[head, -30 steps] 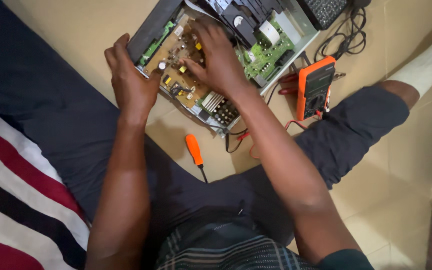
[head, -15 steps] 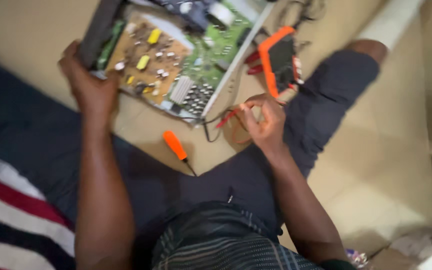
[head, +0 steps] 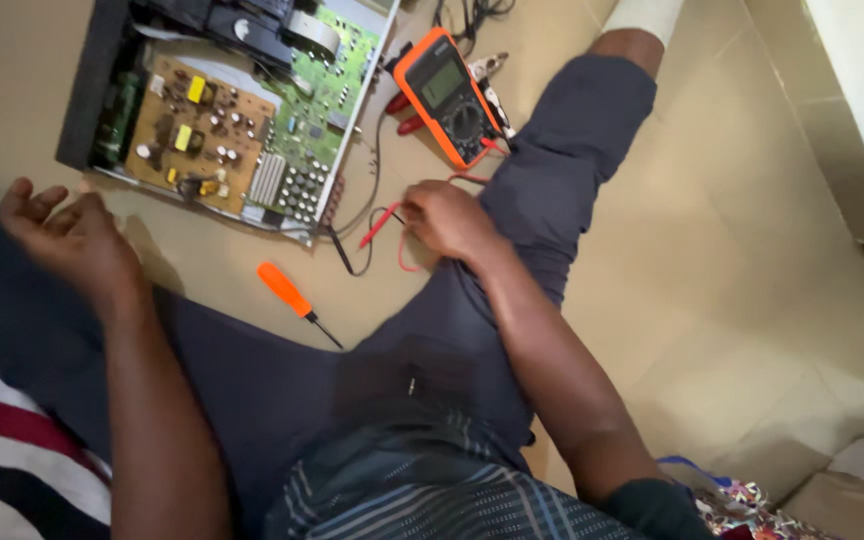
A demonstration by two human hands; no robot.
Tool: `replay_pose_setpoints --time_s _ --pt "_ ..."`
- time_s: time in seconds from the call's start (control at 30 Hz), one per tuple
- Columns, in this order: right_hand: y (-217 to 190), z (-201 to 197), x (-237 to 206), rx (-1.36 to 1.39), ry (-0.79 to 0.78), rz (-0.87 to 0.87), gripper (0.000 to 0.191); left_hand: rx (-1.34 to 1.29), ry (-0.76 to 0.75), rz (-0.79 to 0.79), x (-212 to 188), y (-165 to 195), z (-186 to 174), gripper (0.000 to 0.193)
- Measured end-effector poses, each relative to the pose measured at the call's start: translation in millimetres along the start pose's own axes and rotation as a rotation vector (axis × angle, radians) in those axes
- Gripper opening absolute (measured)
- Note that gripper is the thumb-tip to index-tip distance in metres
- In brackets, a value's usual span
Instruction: The person sits on the floor servicing an opened DVD/home-theater player. They use a screwdriver to unscrew and adjust components on the power board, reposition the device, and probe the circuit board with multimeter test leads to test points on the board.
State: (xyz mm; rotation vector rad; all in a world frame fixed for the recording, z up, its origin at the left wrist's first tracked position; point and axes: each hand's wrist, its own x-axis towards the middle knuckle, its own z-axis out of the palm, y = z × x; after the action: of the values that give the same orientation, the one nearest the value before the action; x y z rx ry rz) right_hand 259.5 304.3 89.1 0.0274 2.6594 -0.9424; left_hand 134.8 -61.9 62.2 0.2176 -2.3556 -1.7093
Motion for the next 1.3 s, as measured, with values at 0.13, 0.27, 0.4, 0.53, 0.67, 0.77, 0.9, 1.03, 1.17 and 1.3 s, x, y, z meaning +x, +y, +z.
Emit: replay_pose_setpoints --time_s 0.13,0.27,0.4,0.53,0.67,0.77,0.9,1.03,1.17,1.3 --pt "-22 14 -7 -0.201 0.044 -0.181 0.031 -0.167 -0.034 -0.055 -59 24 3 0.015" --pt "-32 20 -7 -0.277 0.082 -0.272 0.02 0.111 -0.488 -0.123 -127 58 27 0.012" --pt "-35 21 -7 -0.276 -0.133 -0.404 0.012 0.403 -0.776 -0.109 -167 72 57 0.022" --pt "-38 26 -19 -0.251 -0.279 -0.39 0.011 0.574 -0.759 -0.039 -172 66 71 0.019" --pt "-36 24 -26 -0.207 -0.4 -0.239 0.021 0.583 -0.778 0.039 -169 67 72 0.028" --pt "-31 16 -28 -0.063 -0.283 -0.306 0.025 0.531 -0.712 0.009 -173 69 72 0.02" --pt "-22 7 -25 -0.089 -0.344 -0.227 0.022 0.542 -0.755 0.037 -179 71 70 0.027" --pt "-14 1 -24 0.04 -0.256 -0.245 0.021 0.548 -0.79 0.039 -179 65 68 0.037" --pt "-9 0 -20 0.297 -0.133 -0.187 0.023 0.61 -0.913 0.071 -177 56 67 0.044" --pt "-4 4 -15 0.482 0.015 -0.145 0.027 0.514 -0.877 0.18 -181 47 65 0.034"
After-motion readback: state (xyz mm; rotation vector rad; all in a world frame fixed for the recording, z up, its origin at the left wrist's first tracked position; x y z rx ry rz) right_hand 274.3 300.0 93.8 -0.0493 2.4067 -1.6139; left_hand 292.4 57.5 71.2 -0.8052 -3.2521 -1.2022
